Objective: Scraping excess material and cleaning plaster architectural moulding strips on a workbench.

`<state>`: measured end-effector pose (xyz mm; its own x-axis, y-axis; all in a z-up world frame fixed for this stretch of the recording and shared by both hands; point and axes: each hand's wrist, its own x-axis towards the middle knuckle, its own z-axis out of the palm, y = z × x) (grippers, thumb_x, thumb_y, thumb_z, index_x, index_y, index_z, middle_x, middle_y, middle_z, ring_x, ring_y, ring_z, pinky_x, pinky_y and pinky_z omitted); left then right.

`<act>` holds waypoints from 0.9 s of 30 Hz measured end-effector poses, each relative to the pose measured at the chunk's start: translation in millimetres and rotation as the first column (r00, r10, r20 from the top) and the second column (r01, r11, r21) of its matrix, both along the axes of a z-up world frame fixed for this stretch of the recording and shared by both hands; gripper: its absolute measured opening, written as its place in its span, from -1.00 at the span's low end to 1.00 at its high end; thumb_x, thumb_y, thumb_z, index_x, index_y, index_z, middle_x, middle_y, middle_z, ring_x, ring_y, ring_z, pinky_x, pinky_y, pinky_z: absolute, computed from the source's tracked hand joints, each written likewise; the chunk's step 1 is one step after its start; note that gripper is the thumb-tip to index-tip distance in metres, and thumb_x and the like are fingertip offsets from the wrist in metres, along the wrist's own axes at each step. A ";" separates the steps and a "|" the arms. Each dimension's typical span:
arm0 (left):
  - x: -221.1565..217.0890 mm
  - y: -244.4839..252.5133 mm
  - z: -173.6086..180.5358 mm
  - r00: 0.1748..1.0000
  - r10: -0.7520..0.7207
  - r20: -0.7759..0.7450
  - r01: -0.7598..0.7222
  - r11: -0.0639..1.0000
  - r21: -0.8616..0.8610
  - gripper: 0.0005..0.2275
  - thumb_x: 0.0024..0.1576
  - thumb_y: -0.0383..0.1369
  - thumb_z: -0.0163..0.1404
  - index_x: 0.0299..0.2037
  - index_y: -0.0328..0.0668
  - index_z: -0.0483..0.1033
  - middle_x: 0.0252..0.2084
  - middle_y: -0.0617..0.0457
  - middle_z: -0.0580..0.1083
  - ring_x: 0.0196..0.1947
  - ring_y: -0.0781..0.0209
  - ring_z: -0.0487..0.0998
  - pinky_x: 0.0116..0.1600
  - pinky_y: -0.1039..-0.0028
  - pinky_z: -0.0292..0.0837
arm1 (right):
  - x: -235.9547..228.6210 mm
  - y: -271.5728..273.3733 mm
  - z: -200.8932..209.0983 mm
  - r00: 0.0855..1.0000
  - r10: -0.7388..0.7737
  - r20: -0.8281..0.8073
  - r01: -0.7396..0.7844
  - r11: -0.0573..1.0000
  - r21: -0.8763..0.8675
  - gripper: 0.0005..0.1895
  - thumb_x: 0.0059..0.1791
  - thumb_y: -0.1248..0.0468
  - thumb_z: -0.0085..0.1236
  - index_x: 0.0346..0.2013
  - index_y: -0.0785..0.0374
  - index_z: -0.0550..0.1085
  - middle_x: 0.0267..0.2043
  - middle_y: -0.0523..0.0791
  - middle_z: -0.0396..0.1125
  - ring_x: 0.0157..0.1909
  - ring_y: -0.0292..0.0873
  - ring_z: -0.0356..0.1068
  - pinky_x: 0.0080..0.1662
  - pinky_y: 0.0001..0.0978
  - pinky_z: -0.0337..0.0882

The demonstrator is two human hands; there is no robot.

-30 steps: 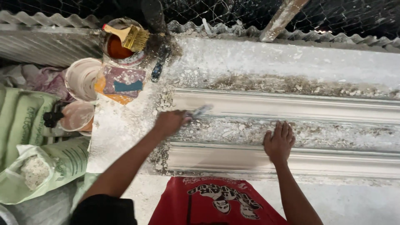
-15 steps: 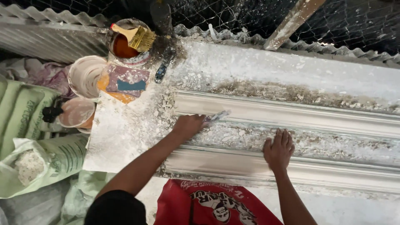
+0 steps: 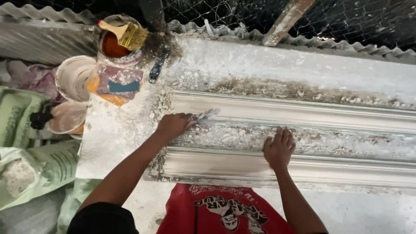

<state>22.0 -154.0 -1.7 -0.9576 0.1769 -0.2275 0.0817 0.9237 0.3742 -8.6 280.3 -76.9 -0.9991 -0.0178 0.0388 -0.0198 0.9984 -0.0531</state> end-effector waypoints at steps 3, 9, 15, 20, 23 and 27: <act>-8.8 18.0 -17.9 0.999 -0.024 -0.044 0.021 0.997 -0.070 -0.58 0.30 0.02 -0.22 0.17 0.03 0.51 -0.11 -0.07 0.61 -0.20 -0.26 0.68 -0.13 -0.09 0.60 | -0.6 -2.7 -3.6 1.000 0.021 -0.021 -0.021 1.000 0.000 -0.30 0.05 -0.02 -0.19 0.44 0.22 0.23 0.47 0.11 0.10 0.50 0.20 0.04 0.30 0.25 0.13; -11.6 47.3 -27.6 1.000 0.003 -0.021 -0.004 0.998 -0.070 -0.58 0.30 0.03 -0.24 0.19 0.11 0.51 -0.09 -0.02 0.60 -0.21 -0.25 0.68 -0.13 -0.08 0.60 | -1.9 0.1 -4.2 0.999 0.032 0.004 -0.032 0.998 -0.047 -0.29 0.05 -0.02 -0.17 0.44 0.24 0.20 0.47 0.12 0.06 0.51 0.24 0.01 0.30 0.31 0.10; -25.4 101.6 -32.6 0.999 0.024 -0.029 -0.027 0.996 -0.087 -0.59 0.32 0.03 -0.27 0.19 0.14 0.50 -0.08 -0.04 0.60 -0.17 -0.26 0.67 -0.08 -0.09 0.58 | -9.7 26.8 -27.2 0.991 0.132 0.009 -0.129 0.982 -0.135 -0.26 0.01 -0.04 -0.10 0.45 0.18 0.19 0.49 0.10 0.01 0.51 0.28 -0.02 0.32 0.35 0.05; -14.4 94.9 -4.0 0.995 0.094 0.029 -0.090 0.988 -0.126 -0.59 0.29 -0.01 -0.19 0.20 0.04 0.51 -0.06 -0.12 0.61 -0.10 -0.29 0.66 -0.03 -0.11 0.57 | -31.3 89.8 -24.8 0.963 0.208 -0.171 -0.250 0.925 -0.286 -0.29 -0.03 0.06 0.06 0.40 0.20 0.30 0.45 0.15 0.08 0.47 0.36 0.01 0.31 0.28 0.09; 8.1 97.1 17.9 0.979 0.189 0.081 -0.183 0.980 -0.072 -0.58 0.32 0.03 -0.26 0.19 0.09 0.51 -0.04 -0.10 0.61 -0.06 -0.28 0.65 -0.01 -0.12 0.56 | -46.1 137.6 -31.9 0.933 0.253 -0.255 -0.296 0.943 -0.150 -0.30 -0.08 0.08 0.12 0.35 0.21 0.35 0.45 0.14 0.10 0.46 0.34 0.05 0.35 0.20 0.11; 37.1 161.3 39.8 0.848 0.527 0.056 -0.527 0.827 0.194 -0.59 0.31 0.03 -0.17 0.18 0.00 0.48 -0.15 -0.20 0.59 -0.14 -0.34 0.62 -0.04 -0.17 0.51 | -53.0 161.9 -29.6 0.947 0.239 -0.214 -0.282 0.939 -0.198 -0.33 -0.05 0.14 0.10 0.36 0.25 0.33 0.39 0.20 0.13 0.42 0.42 0.07 0.32 0.28 0.13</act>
